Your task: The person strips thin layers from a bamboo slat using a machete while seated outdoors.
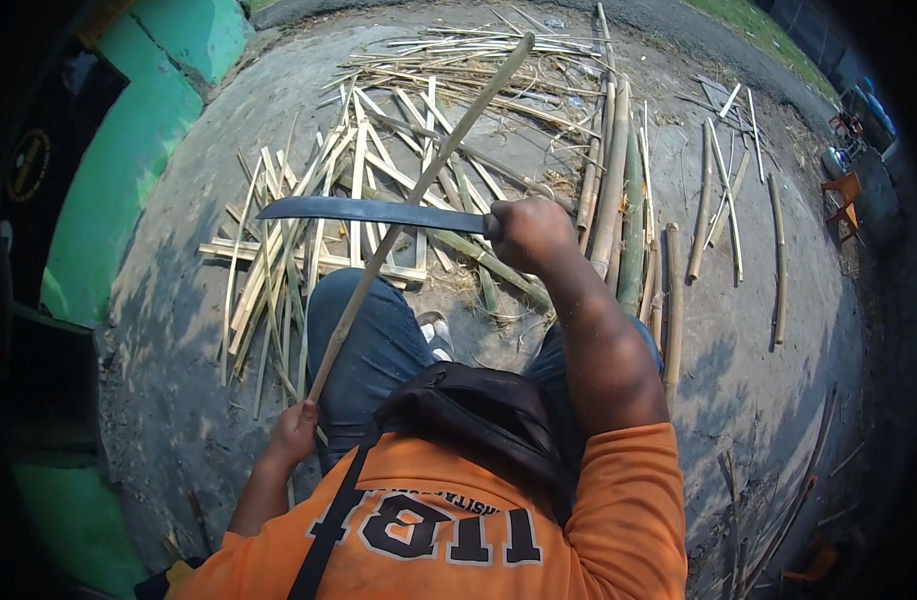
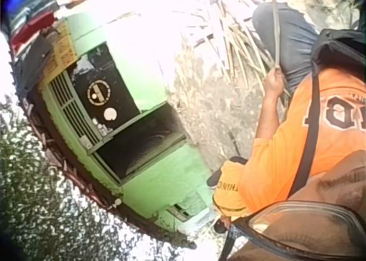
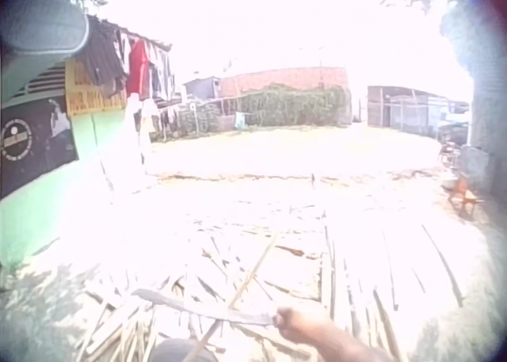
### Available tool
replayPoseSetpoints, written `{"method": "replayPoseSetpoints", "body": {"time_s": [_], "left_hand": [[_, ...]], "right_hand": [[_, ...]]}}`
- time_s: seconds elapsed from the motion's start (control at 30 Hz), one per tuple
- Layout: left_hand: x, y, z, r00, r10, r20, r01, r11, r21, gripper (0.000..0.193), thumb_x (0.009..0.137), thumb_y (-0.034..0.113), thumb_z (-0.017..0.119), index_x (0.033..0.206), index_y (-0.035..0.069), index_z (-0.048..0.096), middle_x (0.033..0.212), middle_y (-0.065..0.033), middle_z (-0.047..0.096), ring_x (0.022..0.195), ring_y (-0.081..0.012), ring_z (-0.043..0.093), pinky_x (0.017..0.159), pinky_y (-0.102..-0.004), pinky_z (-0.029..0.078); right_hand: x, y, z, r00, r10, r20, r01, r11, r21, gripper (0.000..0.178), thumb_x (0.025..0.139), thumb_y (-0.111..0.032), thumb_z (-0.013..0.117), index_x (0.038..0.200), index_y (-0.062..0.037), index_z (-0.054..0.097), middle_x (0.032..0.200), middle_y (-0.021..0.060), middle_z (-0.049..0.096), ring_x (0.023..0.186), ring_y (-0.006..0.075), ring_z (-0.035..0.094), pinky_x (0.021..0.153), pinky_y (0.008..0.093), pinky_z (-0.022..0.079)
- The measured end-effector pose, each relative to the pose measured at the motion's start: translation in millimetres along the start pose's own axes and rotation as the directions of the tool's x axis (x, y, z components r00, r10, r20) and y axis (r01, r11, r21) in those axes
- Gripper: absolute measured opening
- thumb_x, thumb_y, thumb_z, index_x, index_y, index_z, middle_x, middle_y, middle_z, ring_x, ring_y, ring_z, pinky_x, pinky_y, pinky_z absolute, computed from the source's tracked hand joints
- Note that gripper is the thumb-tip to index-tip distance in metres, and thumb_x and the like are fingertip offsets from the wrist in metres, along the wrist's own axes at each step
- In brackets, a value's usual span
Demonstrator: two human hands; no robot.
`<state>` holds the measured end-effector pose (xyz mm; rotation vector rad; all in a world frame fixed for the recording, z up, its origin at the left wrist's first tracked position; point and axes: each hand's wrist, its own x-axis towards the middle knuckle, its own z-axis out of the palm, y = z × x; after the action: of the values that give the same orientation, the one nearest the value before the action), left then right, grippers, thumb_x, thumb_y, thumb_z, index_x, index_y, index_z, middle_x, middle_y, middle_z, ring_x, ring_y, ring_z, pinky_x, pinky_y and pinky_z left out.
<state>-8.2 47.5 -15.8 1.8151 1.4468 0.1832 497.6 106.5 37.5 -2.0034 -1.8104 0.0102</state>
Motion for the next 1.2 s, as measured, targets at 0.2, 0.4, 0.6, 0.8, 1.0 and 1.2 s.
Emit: {"method": "replayPoseSetpoints", "body": {"time_s": [0.2,0.4,0.6,0.8,1.0,1.2], "left_hand": [[-0.4,19.8,-10.3,1.000,-0.014,0.014,0.014,1.000,-0.003,0.078,0.106,0.068,0.037,0.092,-0.004,0.062,0.070,-0.0189,0.057,0.068,-0.0328,0.060,0.067,-0.0426,0.048],[2.5,4.7,-4.4,0.997,-0.057,0.055,0.055,0.998,0.029,0.077,0.106,0.069,0.038,0.095,-0.003,0.064,0.070,-0.0189,0.058,0.069,-0.0332,0.061,0.067,-0.0423,0.048],[2.9,13.3,-5.1,0.999,0.035,-0.024,-0.034,0.999,0.034,0.076,0.105,0.068,0.040,0.097,-0.003,0.064,0.070,-0.0178,0.058,0.069,-0.0339,0.062,0.067,-0.0421,0.048],[5.0,19.0,-14.4,0.999,0.027,0.031,-0.029,0.999,0.044,0.077,0.105,0.069,0.039,0.095,-0.003,0.063,0.069,-0.0160,0.056,0.068,-0.0292,0.059,0.066,-0.0410,0.047],[4.1,4.3,-7.4,0.998,0.010,0.059,-0.010,1.000,-0.013,0.076,0.106,0.069,0.038,0.092,-0.003,0.060,0.069,-0.0123,0.054,0.068,-0.0232,0.055,0.067,-0.0399,0.047],[5.9,0.5,-4.8,1.000,0.020,0.022,-0.020,0.999,0.034,0.077,0.106,0.069,0.038,0.093,-0.003,0.061,0.070,-0.0160,0.056,0.069,-0.0291,0.059,0.068,-0.0417,0.048]], "right_hand": [[11.1,35.7,-1.6,0.973,0.225,0.051,-0.226,0.974,0.023,0.023,0.097,-0.027,0.058,0.096,-0.0125,0.075,0.093,0.0194,0.073,0.089,0.0401,0.071,0.080,0.0520,0.056],[-1.8,-16.4,1.6,0.992,-0.123,0.021,0.122,0.992,0.045,0.008,0.086,-0.018,0.065,0.079,-0.0126,0.067,0.071,0.0153,0.066,0.070,0.0401,0.067,0.065,0.0518,0.054],[7.7,15.9,-5.6,0.996,0.083,0.038,-0.085,0.995,0.049,0.018,0.092,-0.026,0.064,0.088,-0.0105,0.073,0.082,0.0203,0.070,0.081,0.0414,0.070,0.076,0.0529,0.056],[7.8,57.0,-0.7,0.958,0.287,0.021,-0.285,0.939,0.193,0.025,0.096,-0.031,0.064,0.092,-0.0085,0.074,0.088,0.0219,0.072,0.087,0.0433,0.070,0.078,0.0530,0.055],[-0.6,-0.9,-5.8,0.998,0.015,0.067,-0.016,1.000,0.015,0.013,0.089,-0.025,0.066,0.089,-0.0149,0.074,0.084,0.0141,0.072,0.083,0.0365,0.071,0.075,0.0495,0.056],[3.1,-2.9,-9.3,0.996,-0.016,0.093,0.019,0.999,-0.029,0.011,0.087,-0.025,0.067,0.087,-0.0168,0.075,0.079,0.0129,0.072,0.079,0.0360,0.071,0.075,0.0483,0.057]]}}
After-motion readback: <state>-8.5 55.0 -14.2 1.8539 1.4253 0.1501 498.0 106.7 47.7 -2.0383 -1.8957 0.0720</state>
